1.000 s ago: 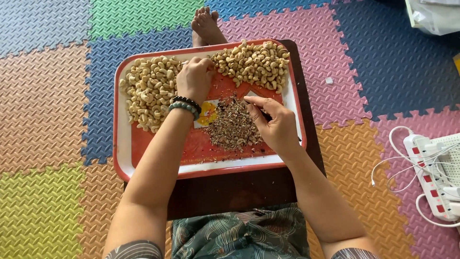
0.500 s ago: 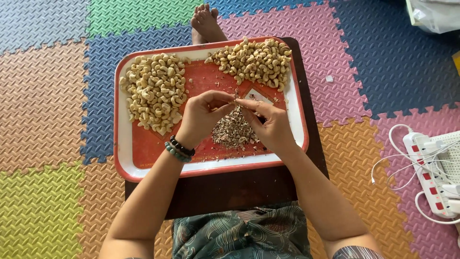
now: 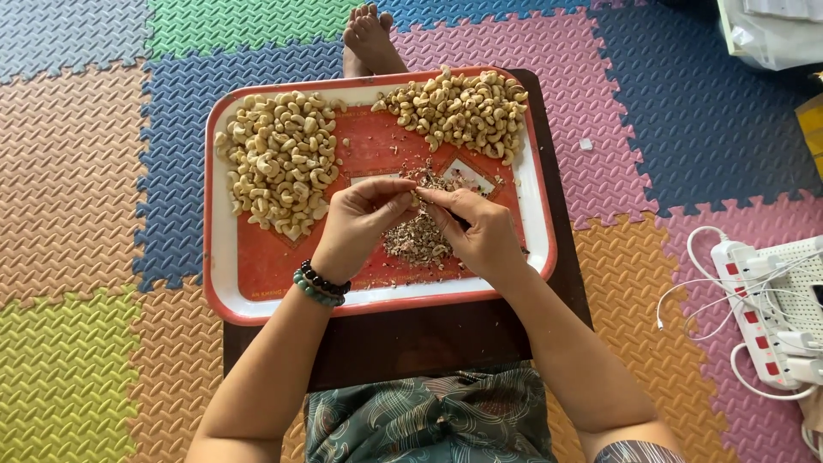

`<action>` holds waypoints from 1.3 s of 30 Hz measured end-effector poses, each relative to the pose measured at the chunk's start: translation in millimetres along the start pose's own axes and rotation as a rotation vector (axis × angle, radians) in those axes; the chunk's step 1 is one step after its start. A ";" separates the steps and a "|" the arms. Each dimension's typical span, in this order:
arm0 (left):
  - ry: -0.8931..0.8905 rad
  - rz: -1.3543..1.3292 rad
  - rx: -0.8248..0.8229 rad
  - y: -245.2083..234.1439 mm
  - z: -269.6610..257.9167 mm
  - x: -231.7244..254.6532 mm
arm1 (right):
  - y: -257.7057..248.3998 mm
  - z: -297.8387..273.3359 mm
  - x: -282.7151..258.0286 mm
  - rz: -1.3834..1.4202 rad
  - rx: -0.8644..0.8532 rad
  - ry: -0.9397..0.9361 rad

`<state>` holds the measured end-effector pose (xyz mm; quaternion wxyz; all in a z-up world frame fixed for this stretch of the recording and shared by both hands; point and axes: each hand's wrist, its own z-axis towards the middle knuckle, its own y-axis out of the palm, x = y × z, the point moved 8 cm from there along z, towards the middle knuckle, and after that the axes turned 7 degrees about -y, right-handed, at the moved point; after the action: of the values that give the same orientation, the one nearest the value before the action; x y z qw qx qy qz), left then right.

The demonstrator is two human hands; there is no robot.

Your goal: Manually peeling the skin off cashew nuts and sorting them on a tray.

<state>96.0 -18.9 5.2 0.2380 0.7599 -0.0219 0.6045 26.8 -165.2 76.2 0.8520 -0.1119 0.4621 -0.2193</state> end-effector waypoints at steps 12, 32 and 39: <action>-0.051 -0.036 0.013 -7.8 -0.1 -7.0 | 0.0 -3.6 3.8 -0.143 -0.080 -0.063; -0.112 -0.207 -0.004 -0.4 -3.6 -7.9 | 4.3 -5.2 13.3 0.122 -0.049 0.069; -0.074 -0.169 0.019 -6.2 -1.8 -10.9 | 2.2 -3.1 4.5 0.094 -0.045 0.019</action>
<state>93.4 -15.5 -6.8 0.2801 0.7829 0.0390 0.5542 27.0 -165.3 70.3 0.8543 -0.1072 0.4796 -0.1694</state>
